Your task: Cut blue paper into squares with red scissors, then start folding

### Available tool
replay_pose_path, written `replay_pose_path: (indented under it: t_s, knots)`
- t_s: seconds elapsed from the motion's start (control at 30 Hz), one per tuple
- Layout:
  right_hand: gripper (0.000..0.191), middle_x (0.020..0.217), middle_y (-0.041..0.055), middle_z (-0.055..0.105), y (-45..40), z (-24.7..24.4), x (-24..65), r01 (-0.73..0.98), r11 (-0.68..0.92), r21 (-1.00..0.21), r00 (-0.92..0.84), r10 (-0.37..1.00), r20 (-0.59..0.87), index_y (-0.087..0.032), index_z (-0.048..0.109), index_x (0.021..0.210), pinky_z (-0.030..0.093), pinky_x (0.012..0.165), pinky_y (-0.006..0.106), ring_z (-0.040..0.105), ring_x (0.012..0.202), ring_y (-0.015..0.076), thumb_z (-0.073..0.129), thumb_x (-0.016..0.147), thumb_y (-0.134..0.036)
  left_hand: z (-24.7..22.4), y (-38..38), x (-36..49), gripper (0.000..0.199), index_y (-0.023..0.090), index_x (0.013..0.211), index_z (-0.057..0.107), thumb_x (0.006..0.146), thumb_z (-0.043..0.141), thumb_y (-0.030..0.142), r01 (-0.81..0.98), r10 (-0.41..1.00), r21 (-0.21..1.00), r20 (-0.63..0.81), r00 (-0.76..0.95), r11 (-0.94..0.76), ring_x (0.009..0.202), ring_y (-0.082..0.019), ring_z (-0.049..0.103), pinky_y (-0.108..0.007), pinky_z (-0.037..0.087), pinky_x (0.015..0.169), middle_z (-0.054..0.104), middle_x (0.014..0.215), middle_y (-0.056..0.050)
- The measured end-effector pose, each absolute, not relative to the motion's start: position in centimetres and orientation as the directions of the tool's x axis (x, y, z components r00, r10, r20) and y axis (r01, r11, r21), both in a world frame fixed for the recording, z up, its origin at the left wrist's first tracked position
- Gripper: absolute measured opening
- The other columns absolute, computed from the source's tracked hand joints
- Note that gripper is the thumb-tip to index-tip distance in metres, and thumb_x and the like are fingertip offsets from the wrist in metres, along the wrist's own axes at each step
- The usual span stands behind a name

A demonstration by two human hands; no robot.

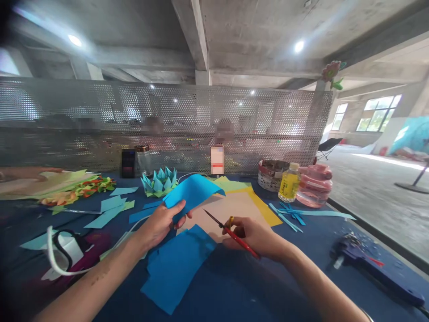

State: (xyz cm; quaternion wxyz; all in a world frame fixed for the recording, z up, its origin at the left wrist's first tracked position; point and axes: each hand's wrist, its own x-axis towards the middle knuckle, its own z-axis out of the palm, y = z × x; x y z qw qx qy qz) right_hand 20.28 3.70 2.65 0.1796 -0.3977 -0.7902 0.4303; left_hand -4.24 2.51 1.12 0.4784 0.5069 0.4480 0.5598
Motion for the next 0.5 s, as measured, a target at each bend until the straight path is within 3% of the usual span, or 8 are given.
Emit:
replay_pose_path:
  t_s: [0.13,0.23,0.33,0.5]
  knots:
    - [0.046,0.067,-0.0004,0.05,3.2,3.2,20.3,0.422,0.3,-0.855,-0.637,0.77,-0.045,-0.018,0.055,0.082,0.037,0.052,0.022,0.044,0.058,0.0113,0.05,0.08,-0.064,1.1,2.5,-4.2,0.031,0.015,0.065,0.057,0.074,0.061,0.044,-0.136,0.986,0.977,0.159,-0.041,-0.163,0.042,-0.007,0.041,-0.023,0.031,0.043,0.061,0.063,-0.002]
    - [0.052,0.07,-0.0001,0.048,2.7,3.5,20.0,0.34,0.3,-0.891,-0.67,0.743,-0.005,-0.019,0.05,0.08,0.04,0.057,0.024,0.045,0.062,0.0124,0.038,0.083,-0.069,1.3,2.1,-4.0,0.033,0.015,0.063,0.059,0.075,0.061,0.045,-0.138,0.987,0.978,0.158,-0.007,-0.158,0.043,-0.008,0.042,-0.023,0.031,0.044,0.057,0.056,-0.001]
    - [0.05,0.069,-0.0018,0.045,2.3,3.4,19.6,0.315,0.265,-0.911,-0.667,0.745,-0.014,-0.02,0.046,0.081,0.039,0.054,0.025,0.043,0.058,0.0113,0.043,0.081,-0.07,1.4,1.7,-3.6,0.038,0.014,0.063,0.064,0.078,0.057,0.048,-0.076,0.99,0.988,0.136,0.037,-0.133,0.042,-0.01,0.043,-0.023,0.032,0.045,0.05,0.045,0.001]
    - [0.05,0.066,-0.0039,0.043,2.1,2.9,18.9,0.261,0.239,-0.935,-0.649,0.761,0.013,-0.022,0.042,0.083,0.038,0.052,0.024,0.042,0.054,0.0106,0.047,0.078,-0.071,0.8,1.5,-3.4,0.041,0.014,0.071,0.068,0.082,0.052,0.049,-0.038,0.982,0.99,0.142,0.122,-0.138,0.044,-0.012,0.046,-0.025,0.036,0.048,0.053,0.045,0.0]
